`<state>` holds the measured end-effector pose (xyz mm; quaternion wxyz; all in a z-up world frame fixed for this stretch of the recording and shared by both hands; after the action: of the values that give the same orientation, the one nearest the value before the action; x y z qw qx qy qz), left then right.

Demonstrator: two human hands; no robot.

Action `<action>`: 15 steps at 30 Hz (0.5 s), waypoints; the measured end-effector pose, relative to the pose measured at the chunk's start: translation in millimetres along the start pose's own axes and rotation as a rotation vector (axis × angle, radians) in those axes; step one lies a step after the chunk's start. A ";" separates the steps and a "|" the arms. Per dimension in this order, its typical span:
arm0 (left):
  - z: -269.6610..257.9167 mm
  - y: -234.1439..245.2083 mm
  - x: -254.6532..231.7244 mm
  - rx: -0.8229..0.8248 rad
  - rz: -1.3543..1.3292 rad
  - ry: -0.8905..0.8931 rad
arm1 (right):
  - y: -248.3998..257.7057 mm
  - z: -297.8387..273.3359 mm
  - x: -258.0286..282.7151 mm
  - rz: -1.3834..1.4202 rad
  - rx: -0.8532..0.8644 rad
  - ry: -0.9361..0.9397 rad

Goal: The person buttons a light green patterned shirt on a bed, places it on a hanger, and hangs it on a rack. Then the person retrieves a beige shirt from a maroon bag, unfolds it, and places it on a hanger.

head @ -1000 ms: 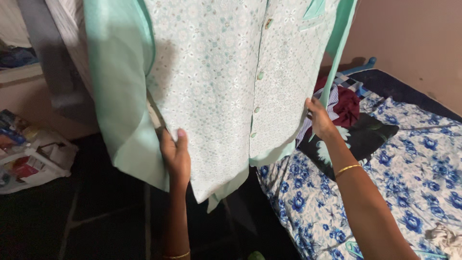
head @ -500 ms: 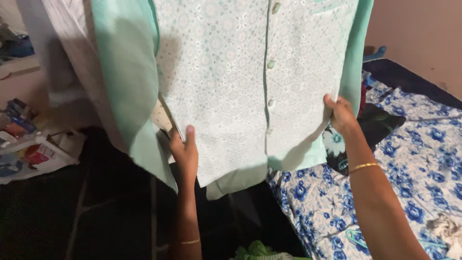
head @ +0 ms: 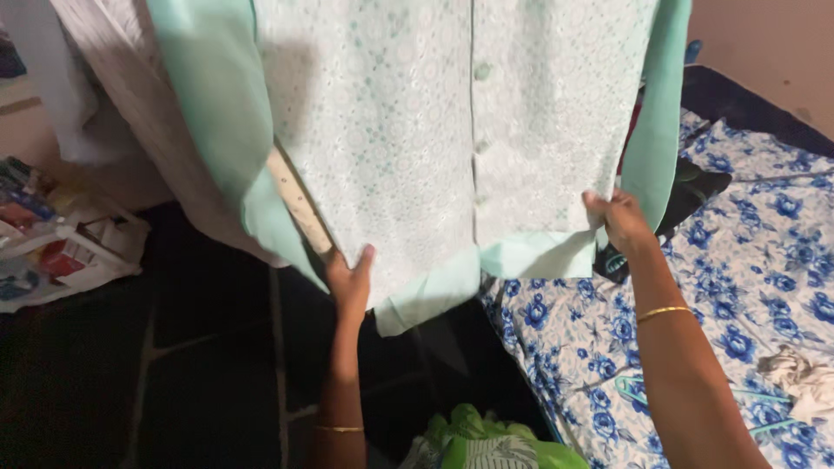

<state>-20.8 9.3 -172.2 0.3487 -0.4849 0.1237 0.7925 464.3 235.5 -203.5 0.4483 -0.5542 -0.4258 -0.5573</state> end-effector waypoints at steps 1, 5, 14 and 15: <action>-10.6 -1.5 8.9 0.026 0.044 -0.044 | 4.3 -9.5 -6.3 -0.062 0.065 -0.041; -39.6 4.9 47.7 0.015 0.205 0.032 | 10.1 -30.4 -26.0 -0.142 0.084 -0.050; -47.3 34.5 81.6 -0.077 0.116 0.076 | 25.0 -26.6 -29.8 -0.242 -0.176 0.027; -57.2 32.8 90.5 -0.075 0.010 0.187 | 22.4 -32.5 -37.2 -0.361 -0.104 -0.016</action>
<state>-29.8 -6.0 -282.8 0.3133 -0.5688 0.1282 0.7496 477.7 199.7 -242.0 0.3081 -0.4958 -0.4925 -0.6455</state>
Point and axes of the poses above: each hand's wrist, its own z-axis towards the middle knuckle, its own y-axis out of the back of the hand, x = y × z, the point moved 2 cm from there along z, towards the middle knuckle, and after that the axes turned 14 degrees about -x, right-handed, at the moved point
